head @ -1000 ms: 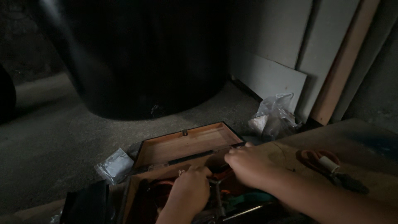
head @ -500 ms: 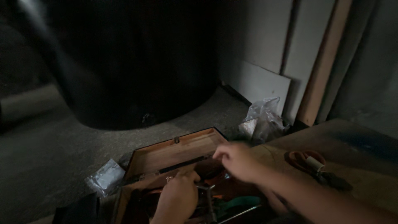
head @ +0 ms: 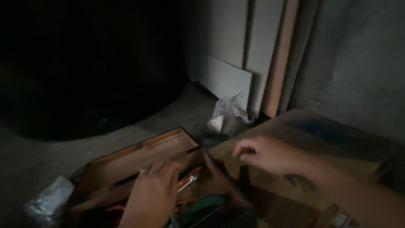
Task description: The person sorts and arranges various hand tools inside a wooden toolbox. They pick up items such as pliers, wrenches, and screwdrivers, inspect them briefly, and place them into the box.
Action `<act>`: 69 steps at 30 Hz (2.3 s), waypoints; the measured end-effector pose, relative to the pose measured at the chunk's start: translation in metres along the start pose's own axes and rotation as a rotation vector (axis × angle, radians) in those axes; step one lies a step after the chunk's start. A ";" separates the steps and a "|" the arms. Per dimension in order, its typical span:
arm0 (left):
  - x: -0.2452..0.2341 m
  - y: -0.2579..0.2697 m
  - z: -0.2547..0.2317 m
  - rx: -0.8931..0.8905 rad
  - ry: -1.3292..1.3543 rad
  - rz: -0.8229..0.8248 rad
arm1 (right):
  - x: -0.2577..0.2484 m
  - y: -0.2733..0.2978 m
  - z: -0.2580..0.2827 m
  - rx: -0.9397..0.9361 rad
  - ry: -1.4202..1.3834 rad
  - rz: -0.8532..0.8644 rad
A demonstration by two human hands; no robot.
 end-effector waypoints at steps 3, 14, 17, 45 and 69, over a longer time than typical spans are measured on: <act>-0.006 0.000 -0.045 0.128 0.059 -0.191 | 0.016 0.014 -0.013 -0.468 0.279 -0.042; -0.007 -0.017 -0.116 0.278 0.131 -0.069 | 0.031 0.030 -0.045 -0.537 0.518 -0.145; -0.006 -0.020 -0.114 0.245 0.159 -0.034 | 0.022 0.035 -0.047 -0.438 0.478 -0.098; -0.035 -0.008 -0.039 -0.221 1.118 -0.348 | 0.040 0.005 0.097 -0.605 -0.719 -0.021; 0.026 0.005 0.041 -0.398 0.021 0.037 | 0.111 -0.036 0.113 -0.557 0.422 -0.240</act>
Point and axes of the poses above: each hand's wrist, its own y-axis away from the middle knuckle, its own x-axis out of the palm, z = x × y, the point moved 2 cm from there along -y, towards the middle knuckle, and after that the axes turned 9 degrees about -y, right-handed, at the moved point
